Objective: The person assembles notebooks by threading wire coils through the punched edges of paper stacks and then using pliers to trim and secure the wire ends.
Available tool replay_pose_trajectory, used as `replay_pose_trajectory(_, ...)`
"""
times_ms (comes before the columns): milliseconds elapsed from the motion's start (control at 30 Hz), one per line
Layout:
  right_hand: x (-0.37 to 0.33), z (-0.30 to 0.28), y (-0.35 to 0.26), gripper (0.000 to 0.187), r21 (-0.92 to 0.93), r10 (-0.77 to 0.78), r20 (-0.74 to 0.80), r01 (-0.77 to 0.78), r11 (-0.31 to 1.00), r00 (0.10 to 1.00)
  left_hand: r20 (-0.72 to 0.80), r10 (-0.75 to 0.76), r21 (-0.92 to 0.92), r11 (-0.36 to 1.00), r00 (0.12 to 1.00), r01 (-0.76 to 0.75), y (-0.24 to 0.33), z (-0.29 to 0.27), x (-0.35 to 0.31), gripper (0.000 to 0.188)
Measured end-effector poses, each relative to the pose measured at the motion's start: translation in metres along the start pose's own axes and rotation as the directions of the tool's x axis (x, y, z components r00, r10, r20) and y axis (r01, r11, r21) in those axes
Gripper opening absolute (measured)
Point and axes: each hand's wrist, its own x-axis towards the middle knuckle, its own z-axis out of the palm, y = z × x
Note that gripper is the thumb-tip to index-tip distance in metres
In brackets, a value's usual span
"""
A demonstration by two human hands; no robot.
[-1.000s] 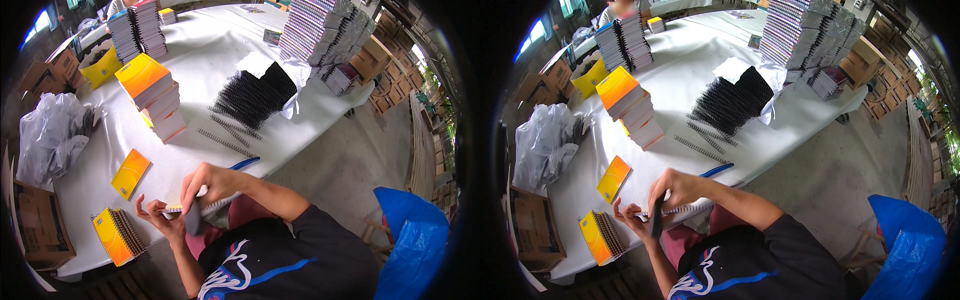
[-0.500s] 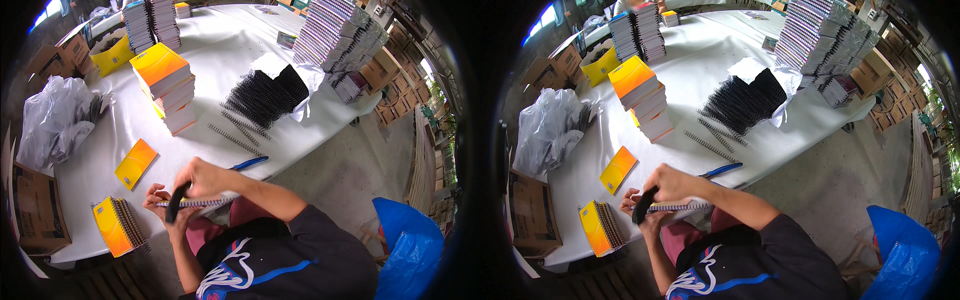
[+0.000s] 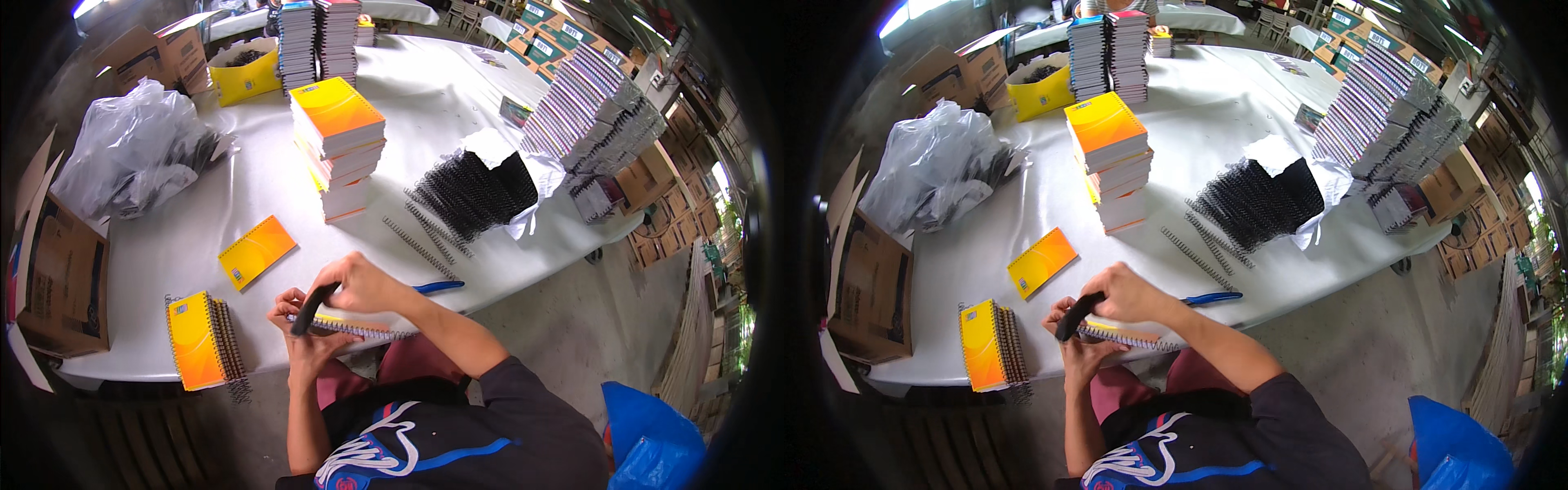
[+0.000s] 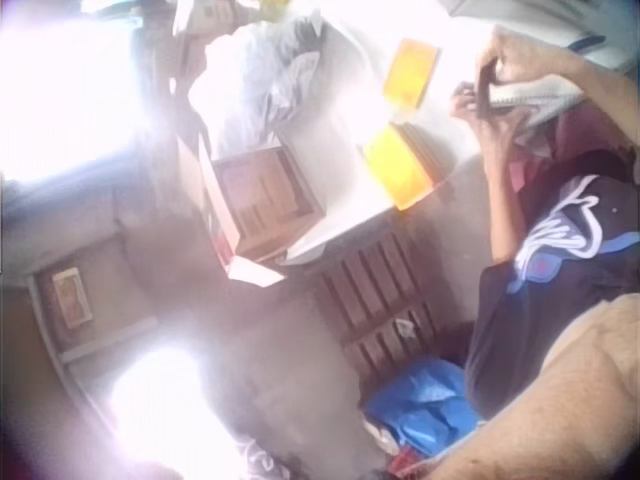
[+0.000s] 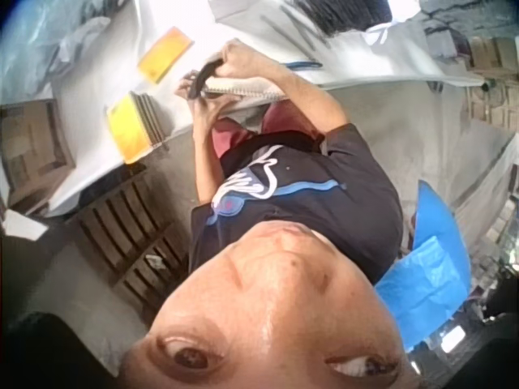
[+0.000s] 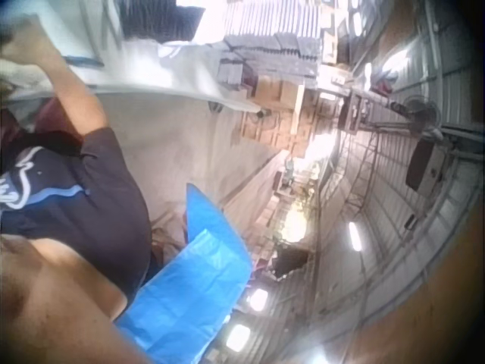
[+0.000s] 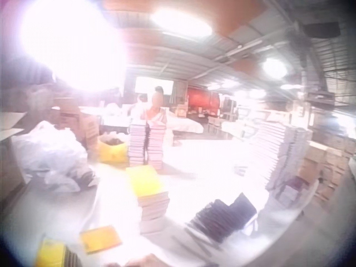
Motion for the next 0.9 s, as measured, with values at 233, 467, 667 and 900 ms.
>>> replay_pose_trajectory(233, -0.013, -0.026, 0.046, 0.047, -0.546, -0.076, -0.231, -0.064, 0.835, 0.970, -0.044, -0.277, -0.581, 0.789, 0.960, 0.201, 0.003, 0.001, 0.000, 0.040)
replay_pose_trajectory(467, -0.110, -0.038, -0.019, 0.054, -0.658, 0.326, -0.284, -0.430, 0.618, 0.902, -0.275, -0.298, -0.605, 0.793, 0.914, 0.076, 0.014, -0.003, -0.004, 0.060)
replay_pose_trajectory(667, -0.157, -0.003, 0.010, 0.052, -0.845, 0.098, -0.345, -0.355, 0.401, 0.933, -0.263, -0.435, -0.762, 0.641, 0.861, 0.091, 0.019, 0.000, 0.002, 0.068)
replay_pose_trajectory(900, -0.107, 0.001, -0.077, 0.038, -0.376, 0.050, -0.564, -0.310, 0.873, 0.824, -0.496, -0.280, -0.568, 0.820, 0.822, -0.064, 0.038, 0.004, 0.002, 0.072)
